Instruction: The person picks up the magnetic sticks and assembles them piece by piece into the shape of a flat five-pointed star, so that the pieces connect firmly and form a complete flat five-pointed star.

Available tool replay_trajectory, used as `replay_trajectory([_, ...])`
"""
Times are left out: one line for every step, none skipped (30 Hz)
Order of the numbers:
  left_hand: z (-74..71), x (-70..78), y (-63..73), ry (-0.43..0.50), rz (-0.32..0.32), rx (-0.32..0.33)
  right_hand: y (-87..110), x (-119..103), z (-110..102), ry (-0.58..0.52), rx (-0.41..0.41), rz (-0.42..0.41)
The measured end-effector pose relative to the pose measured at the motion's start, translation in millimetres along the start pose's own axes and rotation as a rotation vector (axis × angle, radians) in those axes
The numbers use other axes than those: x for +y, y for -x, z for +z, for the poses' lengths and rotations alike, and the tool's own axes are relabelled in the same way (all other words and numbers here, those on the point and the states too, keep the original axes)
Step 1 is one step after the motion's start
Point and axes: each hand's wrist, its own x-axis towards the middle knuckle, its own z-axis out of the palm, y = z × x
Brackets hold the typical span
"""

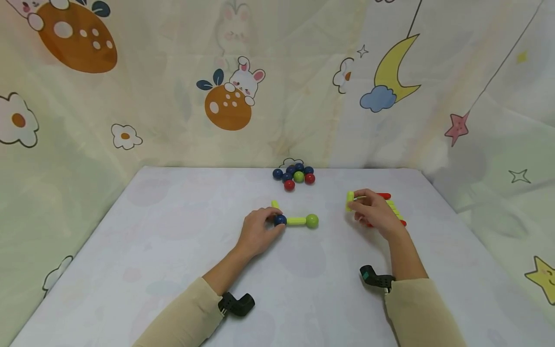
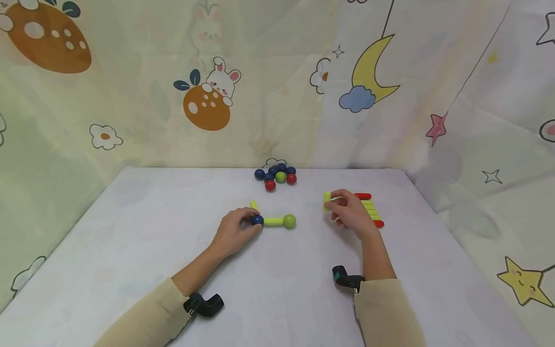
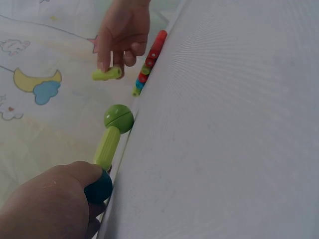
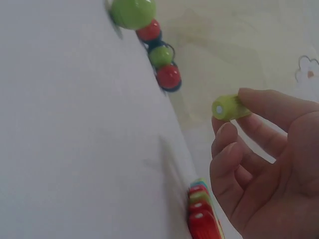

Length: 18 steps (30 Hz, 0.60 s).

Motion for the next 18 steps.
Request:
replay_trajectory([0.0,-0.2,0.1,-0.002,0.001,0.001,-1.2,-1,3,0.000,0.000,0.003])
replay_trajectory([0.0,-0.3,0.2,-0.003,0.002,0.002,-2.6,-2,7,-0.001,0.001,0.007])
replay_trajectory([-0.2,-0.3,0.3,-0.004,0.004,0.002,-3.6,-3,10,-0.003,0.003,0.010])
replay_trajectory([-0.3,-0.3,0.3,-0.004,0.005,0.002,-4.7,-4,12,-0.005,0.006,0.009])
replay_trajectory([-0.5,-0.3,0.3,-0.004,0.006,0.002,-5.6,-5,15,-0.011,0.008,0.012])
replay_trajectory([-0.7,-0.3,0.4,-0.003,0.006,0.002,-6.6,-6,18,-0.021,0.010,0.016])
replay_trajectory([-0.9,-0.3,0.4,-0.002,0.006,0.002,-7.9,-7,21,-0.030,0.013,0.023])
replay_trajectory([-1.1,-0.4,0.3,-0.002,0.006,0.000,-9.5,-8,24,-0.039,0.015,0.033])
replay_trajectory([-1.2,-0.5,0.3,-0.002,0.006,0.000,-10.8,-9,27,-0.046,0.017,0.046])
replay_trajectory([-1.3,-0.6,0.4,-0.004,0.006,0.000,-12.3,-9,30,-0.053,0.019,0.060])
replay_trajectory([-1.3,-0.7,0.3,-0.005,0.007,0.000,-13.8,-10,33,-0.059,0.018,0.073])
replay_trajectory([-1.3,-0.9,0.3,-0.007,0.007,0.001,-15.3,-11,36,-0.065,0.020,0.086])
replay_trajectory([-1.1,-1.0,0.3,-0.010,0.008,0.001,-16.8,-12,39,-0.074,0.023,0.096])
replay_trajectory([-1.0,-1.1,0.2,-0.011,0.008,0.001,-18.3,-13,41,-0.090,0.030,0.107])
replay_trajectory([-0.9,-1.1,0.1,-0.013,0.009,0.002,-19.6,-13,43,-0.104,0.039,0.116])
replay_trajectory([-0.8,-1.0,0.0,-0.011,0.010,0.002,-20.9,-14,46,-0.120,0.048,0.122])
replay_trajectory([-0.7,-0.9,-0.2,-0.009,0.010,0.001,-22.4,-14,47,-0.136,0.059,0.132])
replay_trajectory([-0.5,-0.8,-0.2,-0.008,0.010,0.000,-23.7,-14,49,-0.155,0.071,0.146])
